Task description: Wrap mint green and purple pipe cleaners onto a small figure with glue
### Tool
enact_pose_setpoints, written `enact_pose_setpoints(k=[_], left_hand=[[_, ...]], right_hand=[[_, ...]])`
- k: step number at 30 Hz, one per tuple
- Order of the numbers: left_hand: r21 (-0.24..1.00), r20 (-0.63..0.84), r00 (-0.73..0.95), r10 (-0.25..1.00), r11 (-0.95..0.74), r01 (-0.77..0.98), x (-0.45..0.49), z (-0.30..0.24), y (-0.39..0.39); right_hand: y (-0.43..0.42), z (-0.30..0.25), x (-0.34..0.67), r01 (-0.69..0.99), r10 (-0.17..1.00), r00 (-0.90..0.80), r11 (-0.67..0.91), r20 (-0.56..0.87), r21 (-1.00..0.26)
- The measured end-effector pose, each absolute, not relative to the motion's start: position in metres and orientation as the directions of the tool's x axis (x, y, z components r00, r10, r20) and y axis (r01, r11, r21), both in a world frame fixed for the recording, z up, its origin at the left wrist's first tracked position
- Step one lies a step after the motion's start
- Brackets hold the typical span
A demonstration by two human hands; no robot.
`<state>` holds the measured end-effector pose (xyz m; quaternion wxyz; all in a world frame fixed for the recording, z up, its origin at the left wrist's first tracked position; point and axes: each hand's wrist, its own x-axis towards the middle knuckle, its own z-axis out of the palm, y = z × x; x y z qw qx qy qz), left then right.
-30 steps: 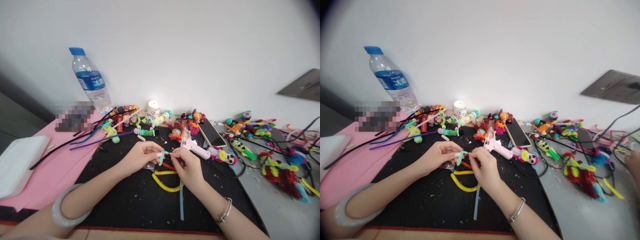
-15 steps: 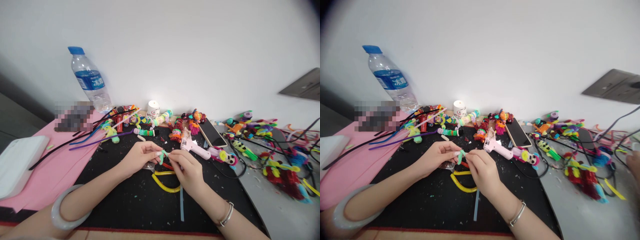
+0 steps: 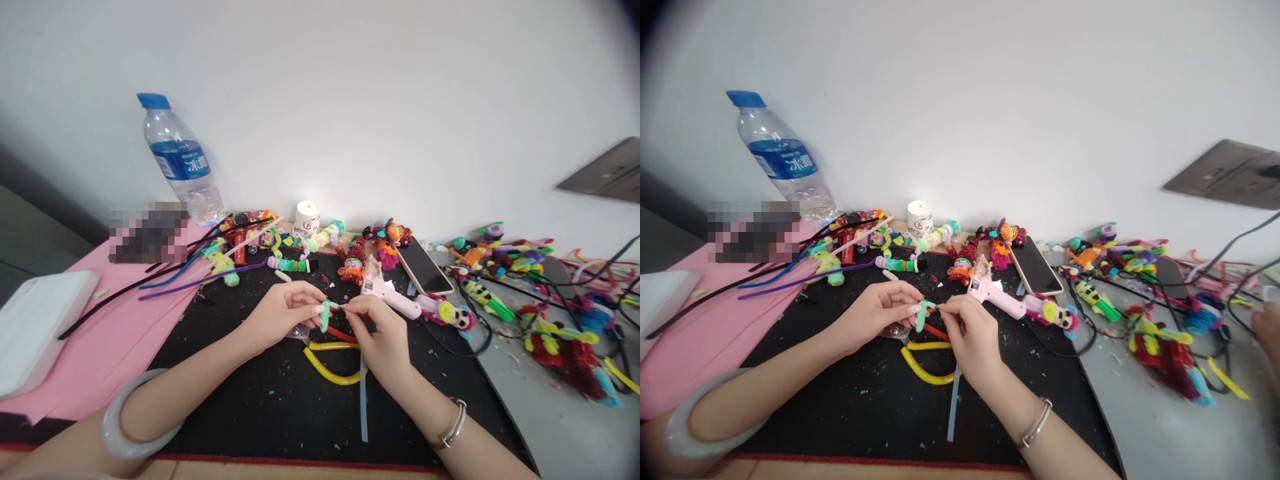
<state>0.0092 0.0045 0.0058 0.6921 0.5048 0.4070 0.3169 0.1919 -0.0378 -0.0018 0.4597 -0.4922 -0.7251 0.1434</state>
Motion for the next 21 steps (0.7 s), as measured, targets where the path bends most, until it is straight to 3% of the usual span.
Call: enact_pose_setpoints(k=[21], left_hand=[[0.969, -0.197, 0.437, 0.878, 0.241, -0.047, 0.0075, -0.0011, 0.0053]], right_hand=[[-0.0416, -0.0016, 0.1893, 0.552, 0.76, -0.299, 0.63, 0.577, -0.545]])
